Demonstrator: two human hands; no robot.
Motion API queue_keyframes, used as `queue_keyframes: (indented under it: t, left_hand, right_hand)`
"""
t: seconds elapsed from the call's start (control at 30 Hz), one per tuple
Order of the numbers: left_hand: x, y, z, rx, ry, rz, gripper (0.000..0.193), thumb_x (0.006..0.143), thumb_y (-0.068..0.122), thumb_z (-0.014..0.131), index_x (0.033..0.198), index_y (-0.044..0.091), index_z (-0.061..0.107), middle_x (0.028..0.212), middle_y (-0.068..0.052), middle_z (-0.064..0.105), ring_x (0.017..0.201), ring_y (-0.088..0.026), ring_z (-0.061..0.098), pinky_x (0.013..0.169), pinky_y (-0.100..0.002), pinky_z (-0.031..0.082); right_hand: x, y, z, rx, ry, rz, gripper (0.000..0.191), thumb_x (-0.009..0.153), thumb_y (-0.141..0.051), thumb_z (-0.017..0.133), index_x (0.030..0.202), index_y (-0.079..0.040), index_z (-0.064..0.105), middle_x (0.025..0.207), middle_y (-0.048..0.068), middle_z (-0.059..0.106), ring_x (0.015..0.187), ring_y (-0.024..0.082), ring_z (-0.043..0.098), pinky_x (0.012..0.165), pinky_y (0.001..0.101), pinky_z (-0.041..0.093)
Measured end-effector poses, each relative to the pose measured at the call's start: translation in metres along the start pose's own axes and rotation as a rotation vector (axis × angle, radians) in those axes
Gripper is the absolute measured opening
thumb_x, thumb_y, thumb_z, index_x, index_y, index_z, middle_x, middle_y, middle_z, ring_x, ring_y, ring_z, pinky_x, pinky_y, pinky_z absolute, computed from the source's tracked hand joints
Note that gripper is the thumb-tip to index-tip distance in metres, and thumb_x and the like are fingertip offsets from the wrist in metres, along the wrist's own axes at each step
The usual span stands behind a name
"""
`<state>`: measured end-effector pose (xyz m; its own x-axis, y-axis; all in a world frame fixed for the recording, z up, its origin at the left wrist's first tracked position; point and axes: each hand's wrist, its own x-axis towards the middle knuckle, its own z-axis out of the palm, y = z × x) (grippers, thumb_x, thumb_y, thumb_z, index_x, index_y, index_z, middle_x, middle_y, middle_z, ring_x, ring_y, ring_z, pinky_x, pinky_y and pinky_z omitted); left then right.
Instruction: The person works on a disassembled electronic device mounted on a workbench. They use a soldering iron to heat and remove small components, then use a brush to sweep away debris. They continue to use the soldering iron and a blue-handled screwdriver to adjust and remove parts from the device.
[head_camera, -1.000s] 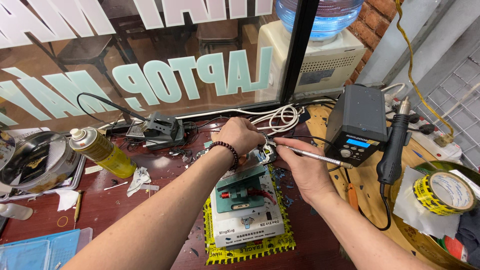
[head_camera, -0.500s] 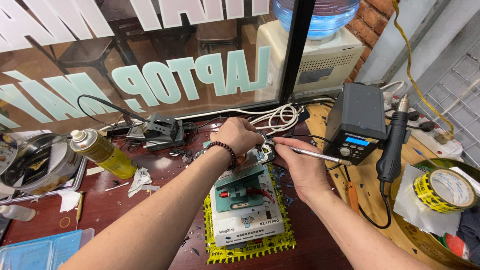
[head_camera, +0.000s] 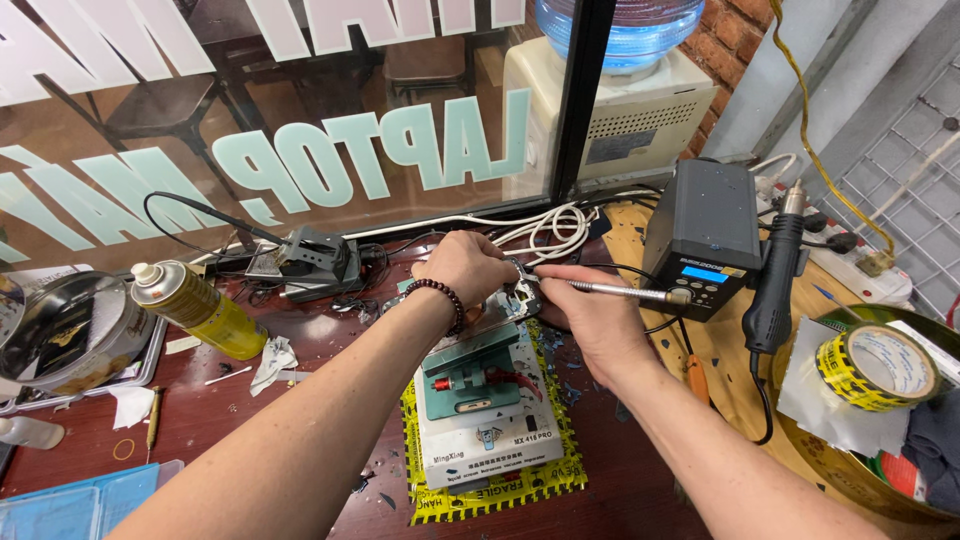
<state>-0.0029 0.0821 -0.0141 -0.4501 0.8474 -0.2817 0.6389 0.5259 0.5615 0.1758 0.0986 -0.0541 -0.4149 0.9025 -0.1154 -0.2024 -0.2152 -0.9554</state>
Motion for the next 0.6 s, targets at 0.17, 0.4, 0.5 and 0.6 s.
queue_keyframes:
  t: [0.17,0.4,0.5,0.6]
  left_hand:
    - [-0.0005,0.0015,-0.0014,-0.001,0.012,0.007,0.038,0.067,0.039,0.083,0.101,0.022,0.083,0.097,0.000,0.079,0.098,-0.019,0.072,0.105,-0.048,0.035]
    - [-0.0004,0.0032,-0.0029,0.020,-0.028,-0.005,0.037,0.068,0.040,0.081,0.100,0.023,0.083,0.098,0.000,0.081,0.097,-0.018,0.074,0.105,-0.043,0.040]
    - [0.0009,0.0024,-0.0032,0.018,-0.017,-0.014,0.038,0.067,0.041,0.082,0.101,0.023,0.083,0.100,0.001,0.080,0.099,-0.017,0.073,0.105,-0.043,0.038]
    - [0.0017,0.0020,-0.0012,0.004,-0.011,-0.011,0.040,0.066,0.042,0.082,0.101,0.023,0.082,0.100,0.001,0.080,0.099,-0.018,0.074,0.105,-0.041,0.040]
  right_hand:
    - [0.0066,-0.0042,-0.0047,-0.002,-0.047,0.002,0.024,0.089,-0.002,0.069,0.110,0.005,0.076,0.096,0.010,0.074,0.079,0.014,0.070,0.070,0.0252,0.058]
    - [0.0070,-0.0062,-0.0027,-0.003,-0.063,0.001,0.023,0.088,0.000,0.067,0.108,0.005,0.076,0.094,0.010,0.074,0.077,0.014,0.069,0.067,0.0255,0.058]
    - [0.0050,-0.0047,-0.0027,-0.050,-0.039,-0.064,0.021,0.088,0.000,0.067,0.106,0.005,0.078,0.094,0.010,0.075,0.079,0.013,0.070,0.069,0.0243,0.058]
    - [0.0045,-0.0032,-0.0031,-0.094,-0.034,-0.086,0.022,0.088,0.000,0.067,0.106,0.004,0.078,0.095,0.010,0.075,0.081,0.012,0.070,0.072,0.0230,0.058]
